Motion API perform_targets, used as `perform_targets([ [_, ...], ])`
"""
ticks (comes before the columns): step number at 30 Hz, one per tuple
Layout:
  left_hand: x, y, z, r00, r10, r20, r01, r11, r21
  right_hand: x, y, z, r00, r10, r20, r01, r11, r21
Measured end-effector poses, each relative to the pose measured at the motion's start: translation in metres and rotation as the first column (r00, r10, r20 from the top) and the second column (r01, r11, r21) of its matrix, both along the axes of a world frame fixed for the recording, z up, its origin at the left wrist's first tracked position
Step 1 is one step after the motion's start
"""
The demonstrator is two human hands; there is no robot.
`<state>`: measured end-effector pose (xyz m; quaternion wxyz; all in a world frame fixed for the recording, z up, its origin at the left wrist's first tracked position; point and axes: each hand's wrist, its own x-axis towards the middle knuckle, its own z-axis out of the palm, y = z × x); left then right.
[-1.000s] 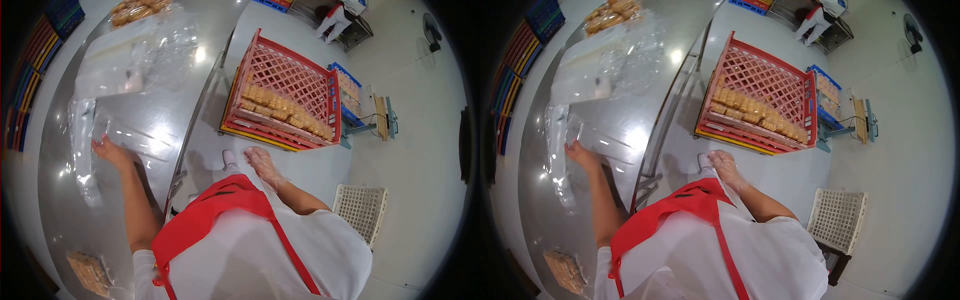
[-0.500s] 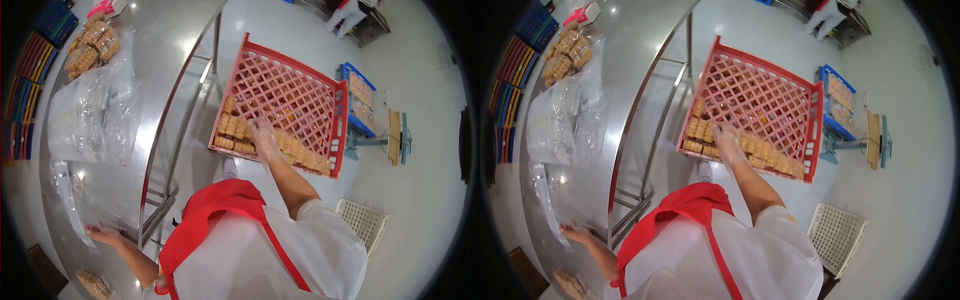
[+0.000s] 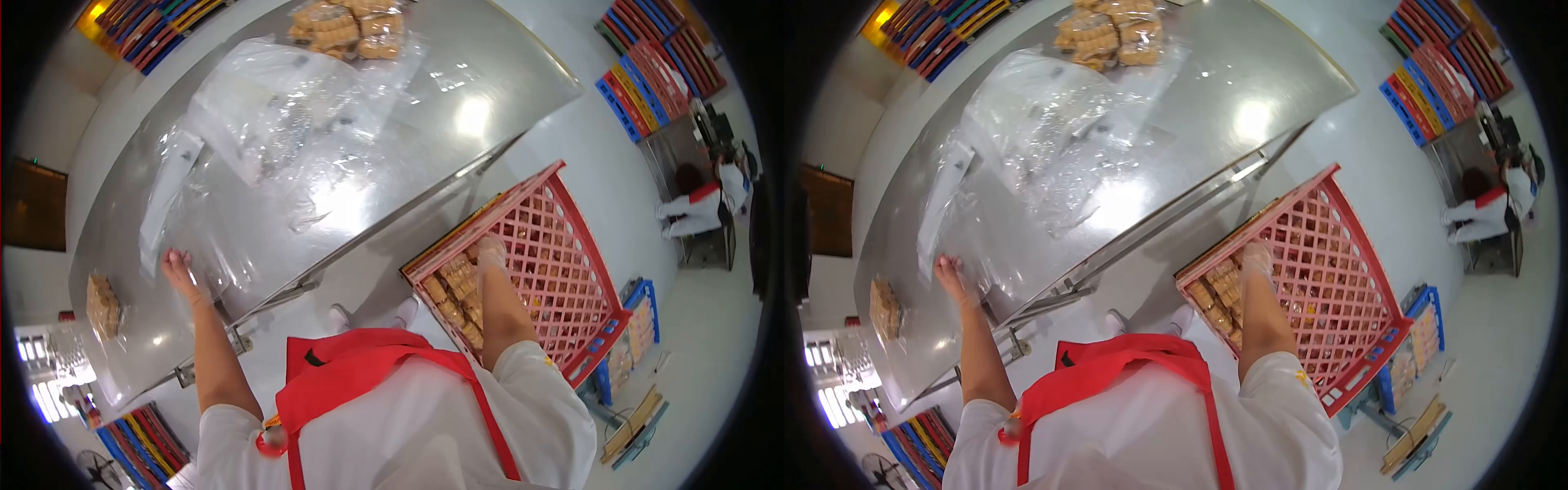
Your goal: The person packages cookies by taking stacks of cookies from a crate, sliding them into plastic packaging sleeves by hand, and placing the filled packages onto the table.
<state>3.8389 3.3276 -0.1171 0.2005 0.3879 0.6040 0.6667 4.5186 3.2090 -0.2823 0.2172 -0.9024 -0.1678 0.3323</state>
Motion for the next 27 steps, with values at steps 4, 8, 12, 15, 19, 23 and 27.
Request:
perform_targets([
  [4,0.014,-0.006,0.009,0.998,-0.049,0.046,0.045,0.996,0.079,0.017,-0.019,0.003,0.966,-0.15,-0.211,0.22,0.906,0.361],
  [8,-0.009,-0.001,-0.015,0.986,-0.07,0.154,0.053,0.992,0.112,-0.028,-0.045,0.13,0.98,-0.137,0.147,0.058,0.892,0.448],
  [12,-0.007,-0.008,0.004,0.876,-0.222,0.428,0.147,0.969,0.201,-0.111,-0.059,0.276,0.997,-0.076,0.032,0.027,0.675,0.737],
  [15,-0.01,-0.017,0.032,0.91,-0.185,0.37,0.143,0.98,0.137,-0.148,-0.055,0.297,0.902,0.431,-0.017,-0.114,0.274,0.955],
  [19,0.004,-0.022,0.131,0.836,-0.549,0.008,0.547,0.834,0.074,-0.277,-0.014,0.376,0.606,0.749,-0.269,-0.042,0.368,0.929],
  [23,0.026,-0.046,0.223,0.2,-0.975,-0.1,0.959,0.215,-0.182,-0.388,0.026,0.407,0.482,0.865,-0.139,-0.247,0.286,0.926],
  [27,0.006,-0.049,0.223,0.235,-0.943,0.234,0.972,0.231,-0.045,-0.45,0.059,0.407,0.481,0.825,-0.296,-0.056,0.366,0.929],
])
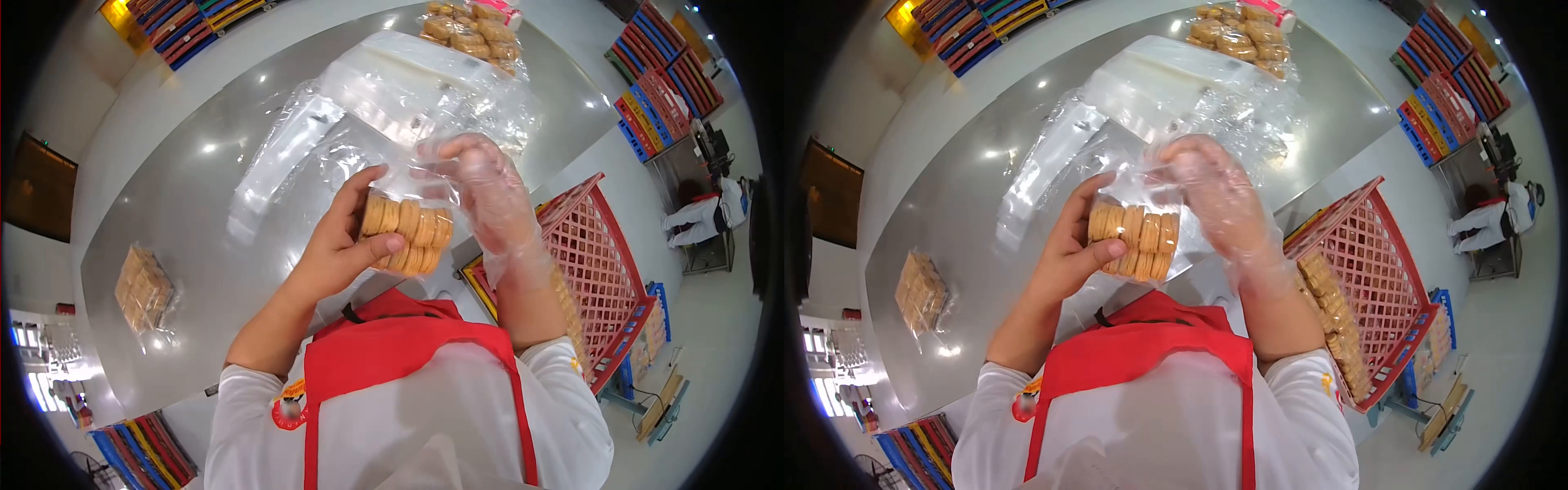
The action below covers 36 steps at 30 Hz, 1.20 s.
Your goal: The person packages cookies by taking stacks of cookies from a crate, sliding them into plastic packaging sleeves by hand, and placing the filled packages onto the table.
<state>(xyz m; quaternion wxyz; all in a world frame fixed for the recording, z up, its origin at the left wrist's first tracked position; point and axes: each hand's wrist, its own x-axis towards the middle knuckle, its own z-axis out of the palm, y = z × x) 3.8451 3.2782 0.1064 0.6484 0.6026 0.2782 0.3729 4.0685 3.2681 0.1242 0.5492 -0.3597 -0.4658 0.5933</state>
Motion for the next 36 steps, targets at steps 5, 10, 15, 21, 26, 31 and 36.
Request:
perform_targets([
  [5,-0.025,-0.001,-0.002,0.964,0.145,0.222,-0.096,0.972,-0.215,-0.029,-0.009,-0.018,0.962,0.109,-0.252,-0.173,0.953,-0.247],
  [10,-0.037,-0.011,0.016,0.955,0.071,0.289,-0.03,0.989,-0.145,-0.032,-0.005,-0.025,0.863,0.209,-0.46,-0.305,0.941,-0.144],
  [15,-0.032,-0.023,0.034,0.952,0.079,0.294,-0.039,0.989,-0.14,-0.023,-0.007,-0.015,0.807,0.31,-0.502,-0.402,0.912,-0.082],
  [21,-0.017,-0.028,0.037,0.931,0.155,0.33,-0.142,0.988,-0.062,-0.014,-0.009,-0.008,0.787,0.257,-0.56,-0.37,0.924,-0.095],
  [26,0.003,-0.019,0.024,0.978,0.028,0.206,-0.097,0.937,0.334,-0.025,-0.004,-0.011,0.715,0.156,-0.682,-0.363,0.916,-0.172],
  [31,0.022,-0.019,0.028,0.994,-0.021,0.112,-0.042,0.847,0.531,-0.012,0.015,-0.031,0.311,0.411,-0.857,-0.661,0.741,0.115],
  [36,0.029,-0.024,0.033,0.993,-0.039,0.115,-0.036,0.809,0.586,-0.005,0.008,-0.026,0.32,0.388,-0.864,-0.654,0.75,0.094],
])
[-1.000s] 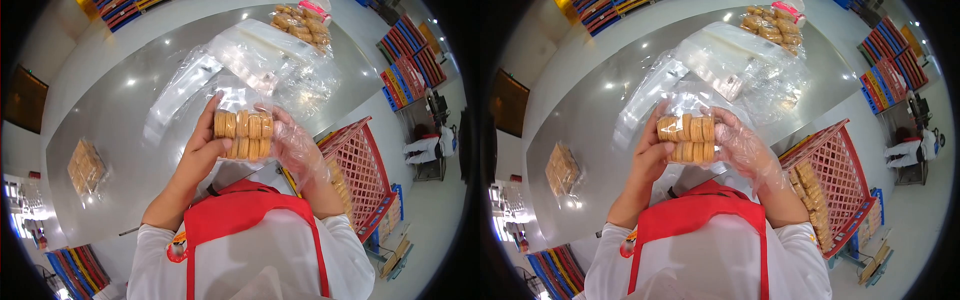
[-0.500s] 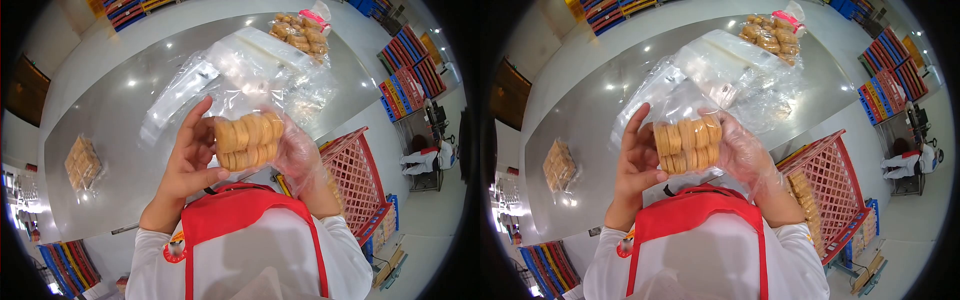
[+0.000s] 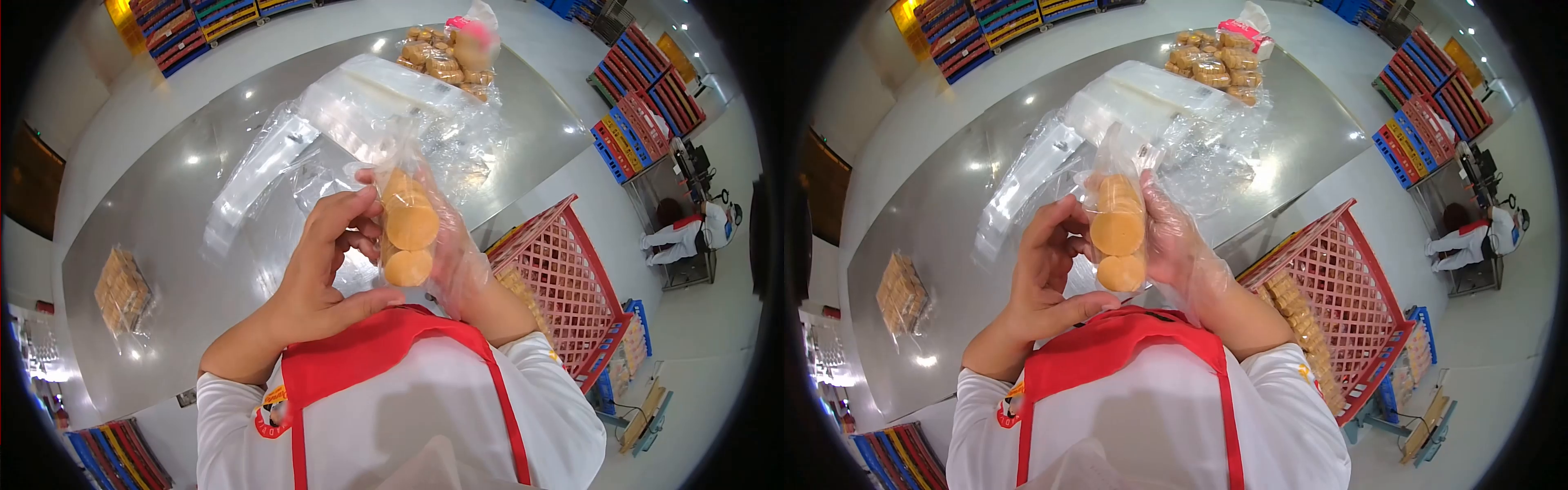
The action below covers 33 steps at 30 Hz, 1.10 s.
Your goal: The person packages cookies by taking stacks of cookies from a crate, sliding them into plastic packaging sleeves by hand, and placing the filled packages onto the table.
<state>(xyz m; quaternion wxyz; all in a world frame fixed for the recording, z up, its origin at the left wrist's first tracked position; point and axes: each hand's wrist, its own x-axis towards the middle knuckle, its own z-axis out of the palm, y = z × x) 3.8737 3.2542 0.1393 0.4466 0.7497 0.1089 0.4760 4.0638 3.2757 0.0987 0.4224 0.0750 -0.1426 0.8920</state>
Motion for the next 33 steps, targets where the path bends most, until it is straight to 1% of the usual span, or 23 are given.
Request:
perform_targets([
  [8,0.007,-0.008,0.005,0.999,-0.029,0.016,0.029,0.999,0.026,0.004,-0.013,0.009,0.999,-0.005,-0.039,0.007,0.998,0.064],
  [12,0.007,-0.008,0.006,0.999,-0.041,0.009,0.04,0.998,0.044,0.007,-0.016,0.006,0.998,-0.065,0.007,0.065,0.997,0.04],
  [14,0.005,-0.008,0.005,1.0,0.023,-0.016,-0.022,0.999,0.032,0.008,-0.016,0.004,0.996,-0.094,0.005,0.094,0.995,0.014],
  [15,0.004,-0.008,0.003,0.998,0.057,-0.029,-0.056,0.998,0.027,0.008,-0.019,0.006,0.931,-0.288,0.225,0.283,0.958,0.053],
  [16,0.005,-0.007,0.002,0.99,0.13,-0.059,-0.13,0.991,0.003,0.005,-0.024,0.014,0.784,-0.456,0.421,0.444,0.886,0.133],
  [17,0.006,-0.008,0.001,0.974,0.205,-0.093,-0.207,0.978,-0.02,0.001,-0.029,0.019,0.571,-0.587,0.574,0.565,0.788,0.244],
  [18,0.008,-0.007,-0.001,0.952,0.279,-0.128,-0.286,0.957,-0.039,-0.001,-0.034,0.02,0.563,-0.62,0.547,0.576,0.768,0.278],
  [19,0.01,-0.002,-0.012,0.947,0.306,-0.101,-0.32,0.925,-0.206,-0.003,-0.038,0.02,0.556,-0.65,0.517,0.586,0.748,0.311],
  [20,0.011,0.004,-0.018,0.973,0.211,0.093,-0.147,0.878,-0.455,-0.004,-0.042,0.021,0.551,-0.678,0.486,0.595,0.728,0.342],
  [21,0.009,0.012,-0.02,0.94,0.159,0.303,0.074,0.771,-0.633,-0.005,-0.046,0.026,0.503,-0.673,0.542,0.558,0.732,0.391],
  [22,0.008,0.02,-0.026,0.85,0.155,0.503,0.316,0.615,-0.723,-0.007,-0.05,0.033,0.451,-0.668,0.591,0.519,0.736,0.435],
  [23,0.008,0.027,-0.037,0.765,0.052,0.642,0.498,0.584,-0.641,-0.008,-0.055,0.039,0.394,-0.663,0.636,0.476,0.74,0.476],
  [26,0.009,0.033,-0.053,0.606,-0.042,0.794,0.741,0.394,-0.544,-0.011,-0.066,0.05,0.416,-0.665,0.62,0.377,0.747,0.548],
  [27,0.009,0.033,-0.056,0.575,-0.039,0.817,0.772,0.357,-0.526,-0.011,-0.065,0.049,0.425,-0.668,0.61,0.368,0.744,0.558],
  [30,0.008,0.034,-0.058,0.645,-0.025,0.764,0.697,0.431,-0.574,-0.013,-0.065,0.05,0.457,-0.673,0.581,0.35,0.737,0.578],
  [33,0.006,0.032,-0.051,0.685,-0.031,0.728,0.655,0.464,-0.596,-0.015,-0.068,0.053,0.5,-0.671,0.548,0.348,0.735,0.582],
])
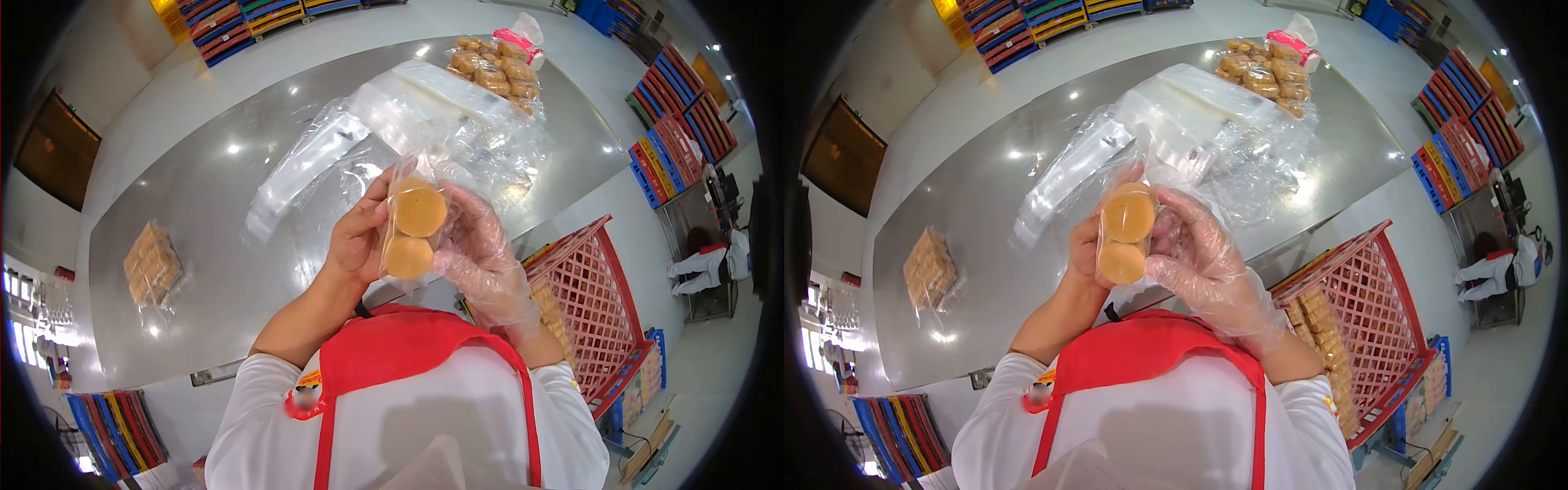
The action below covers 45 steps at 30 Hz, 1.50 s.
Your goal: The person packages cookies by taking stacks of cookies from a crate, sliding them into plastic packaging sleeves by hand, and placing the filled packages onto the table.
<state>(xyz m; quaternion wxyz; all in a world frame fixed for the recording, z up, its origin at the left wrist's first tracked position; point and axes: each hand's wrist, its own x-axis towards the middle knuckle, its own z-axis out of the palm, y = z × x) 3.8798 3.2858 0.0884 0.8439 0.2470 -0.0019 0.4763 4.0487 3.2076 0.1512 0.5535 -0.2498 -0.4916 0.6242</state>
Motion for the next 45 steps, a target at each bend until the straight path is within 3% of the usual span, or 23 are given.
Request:
perform_targets([
  [3,-0.002,0.005,0.004,0.99,-0.107,0.088,0.099,0.991,0.093,0.0,0.0,-0.001,1.0,-0.016,-0.004,0.016,1.0,0.017],
  [10,0.002,0.014,0.025,0.989,-0.14,0.037,0.129,0.969,0.209,0.0,-0.006,0.008,0.994,-0.091,0.06,0.082,0.988,0.131],
  [15,0.002,0.013,0.031,0.983,-0.18,0.03,0.169,0.96,0.223,-0.006,-0.017,0.016,0.988,-0.155,0.026,0.153,0.986,0.07],
  [18,0.006,0.013,0.021,0.99,-0.05,-0.136,0.073,0.983,0.17,-0.01,-0.017,0.016,0.959,-0.272,0.084,0.272,0.962,0.01],
  [20,0.005,0.015,0.007,0.935,0.012,-0.354,0.045,0.987,0.152,-0.012,-0.011,0.0,0.938,-0.332,0.101,0.339,0.939,-0.056],
  [21,0.005,0.015,0.002,0.888,0.041,-0.458,0.032,0.988,0.151,-0.012,-0.008,-0.01,0.915,-0.339,0.217,0.352,0.936,-0.025],
  [24,-0.003,0.007,-0.021,0.92,-0.097,-0.381,0.135,0.988,0.074,-0.009,-0.006,-0.031,0.799,-0.356,0.484,0.379,0.924,0.054],
  [27,-0.02,0.002,-0.035,0.884,-0.267,-0.384,0.302,0.953,0.033,-0.002,-0.009,-0.017,0.537,-0.436,0.722,0.398,0.886,0.238],
  [28,-0.024,-0.002,-0.035,0.865,-0.311,-0.394,0.355,0.934,0.041,0.004,-0.006,-0.02,0.457,-0.508,0.73,0.388,0.852,0.351],
  [31,-0.032,-0.011,-0.02,0.744,-0.414,-0.525,0.451,0.89,-0.063,0.022,0.006,-0.019,0.496,-0.347,0.796,0.238,0.936,0.26],
  [32,-0.031,-0.014,-0.009,0.713,-0.445,-0.542,0.452,0.883,-0.13,0.023,0.007,-0.023,0.749,-0.172,0.64,0.232,0.973,-0.01],
  [33,-0.029,-0.018,0.001,0.681,-0.476,-0.556,0.447,0.872,-0.198,0.032,0.014,-0.031,0.778,-0.059,0.625,0.096,0.995,-0.026],
  [35,-0.021,-0.017,0.0,0.694,-0.433,-0.575,0.412,0.894,-0.175,0.051,0.03,-0.039,0.785,0.179,0.593,-0.185,0.981,-0.052],
  [37,-0.014,-0.003,-0.03,0.72,-0.422,-0.551,0.393,0.902,-0.177,0.064,0.025,-0.039,0.821,0.004,0.571,-0.042,0.998,0.052],
  [39,-0.016,0.007,-0.05,0.834,-0.174,-0.524,0.221,0.975,0.028,0.091,0.026,-0.033,0.839,-0.143,0.525,0.095,0.988,0.119],
  [41,-0.024,0.01,-0.05,0.696,0.362,-0.621,-0.196,0.927,0.321,0.141,0.038,-0.033,0.845,-0.379,0.377,0.41,0.912,-0.002],
  [42,-0.035,0.012,-0.061,0.503,0.567,-0.652,-0.401,0.821,0.406,0.168,0.047,-0.038,0.81,-0.497,0.312,0.545,0.834,-0.084],
  [43,-0.043,0.012,-0.075,0.257,0.71,-0.655,-0.559,0.662,0.498,0.196,0.063,-0.048,0.74,-0.646,0.187,0.666,0.743,-0.069],
  [45,-0.036,0.011,-0.091,-0.159,0.747,-0.645,-0.623,0.431,0.653,0.261,0.103,-0.078,0.577,-0.817,0.009,0.807,0.568,-0.162],
])
